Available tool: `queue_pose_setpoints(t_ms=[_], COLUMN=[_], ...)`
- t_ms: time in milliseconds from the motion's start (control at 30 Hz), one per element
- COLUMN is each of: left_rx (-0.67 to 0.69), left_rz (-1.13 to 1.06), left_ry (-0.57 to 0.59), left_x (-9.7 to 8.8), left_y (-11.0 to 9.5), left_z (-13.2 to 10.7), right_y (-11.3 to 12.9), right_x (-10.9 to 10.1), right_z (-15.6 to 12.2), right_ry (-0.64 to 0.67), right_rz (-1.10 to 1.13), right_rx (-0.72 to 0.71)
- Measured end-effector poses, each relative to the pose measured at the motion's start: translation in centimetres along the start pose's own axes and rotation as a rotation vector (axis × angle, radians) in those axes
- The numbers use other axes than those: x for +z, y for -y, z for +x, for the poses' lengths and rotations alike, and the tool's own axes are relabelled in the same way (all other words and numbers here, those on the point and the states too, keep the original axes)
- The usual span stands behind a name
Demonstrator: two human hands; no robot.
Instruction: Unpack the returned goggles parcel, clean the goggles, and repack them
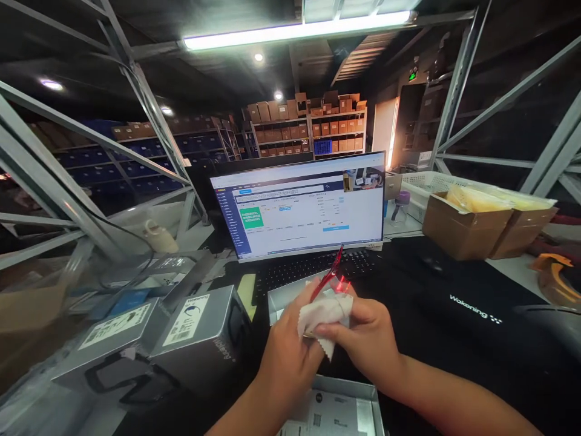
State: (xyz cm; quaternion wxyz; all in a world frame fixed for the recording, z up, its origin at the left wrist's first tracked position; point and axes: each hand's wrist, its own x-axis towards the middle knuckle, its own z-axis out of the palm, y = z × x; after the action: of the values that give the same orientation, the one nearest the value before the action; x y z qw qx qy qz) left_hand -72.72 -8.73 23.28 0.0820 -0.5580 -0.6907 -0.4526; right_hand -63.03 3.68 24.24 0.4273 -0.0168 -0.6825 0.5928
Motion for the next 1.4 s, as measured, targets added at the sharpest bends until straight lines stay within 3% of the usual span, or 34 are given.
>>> queue_pose_setpoints(t_ms=[300,367,500,567,700,833,933,1000,1100,1167,1300,1400], left_rx=[0.016,-0.024,-0.057,-0.042,-0.017,0.064,0.046,-0.015,-0.084,-0.092,-0.025,0.040], left_rz=[0.100,0.096,0.044,0.034,0.043,0.090,0.114,0.104,0.028,-0.017,-0.010,0.068], left_ry=[-0.052,-0.042,-0.050,-0.044,0.013,-0.026,-0.056,-0.063,-0.050,-0.021,0.047,0.055], left_x=[0.4,0.3,0.0,-0.2,-0.1,0.3,0.6,0.6,0.4,0.2,-0.1,-0.1], left_y=[-0.1,0.0,0.4,0.5,0.2,-0.1,0.1,0.5,0.9,0.9,0.4,-0.1], left_z=[0.0,-0.1,-0.3,-0.2,0.1,0.4,0.2,0.0,-0.2,-0.2,0.0,0.0], right_y=[1.3,1.0,0.0,-0.3,0.6,1.7,1.1,0.3,-0.8,-1.0,0.4,1.5], right_x=[-0.8,-0.2,1.1,1.1,-0.3,-1.5,-0.9,0.0,1.0,1.0,-0.6,-1.9], right_z=[2.5,1.8,-0.2,-0.5,0.9,2.6,2.3,1.4,-0.1,-0.3,1.1,2.2], right_ry=[-0.133,-0.155,-0.092,-0.064,-0.030,-0.089,-0.176,-0.215,-0.155,-0.084,-0.031,-0.070], right_rz=[0.337,0.320,0.107,0.068,0.223,0.456,0.475,0.356,0.111,0.050,0.260,0.512], right_rx=[0.324,0.285,0.073,0.052,0.238,0.396,0.340,0.243,0.059,0.014,0.234,0.378])
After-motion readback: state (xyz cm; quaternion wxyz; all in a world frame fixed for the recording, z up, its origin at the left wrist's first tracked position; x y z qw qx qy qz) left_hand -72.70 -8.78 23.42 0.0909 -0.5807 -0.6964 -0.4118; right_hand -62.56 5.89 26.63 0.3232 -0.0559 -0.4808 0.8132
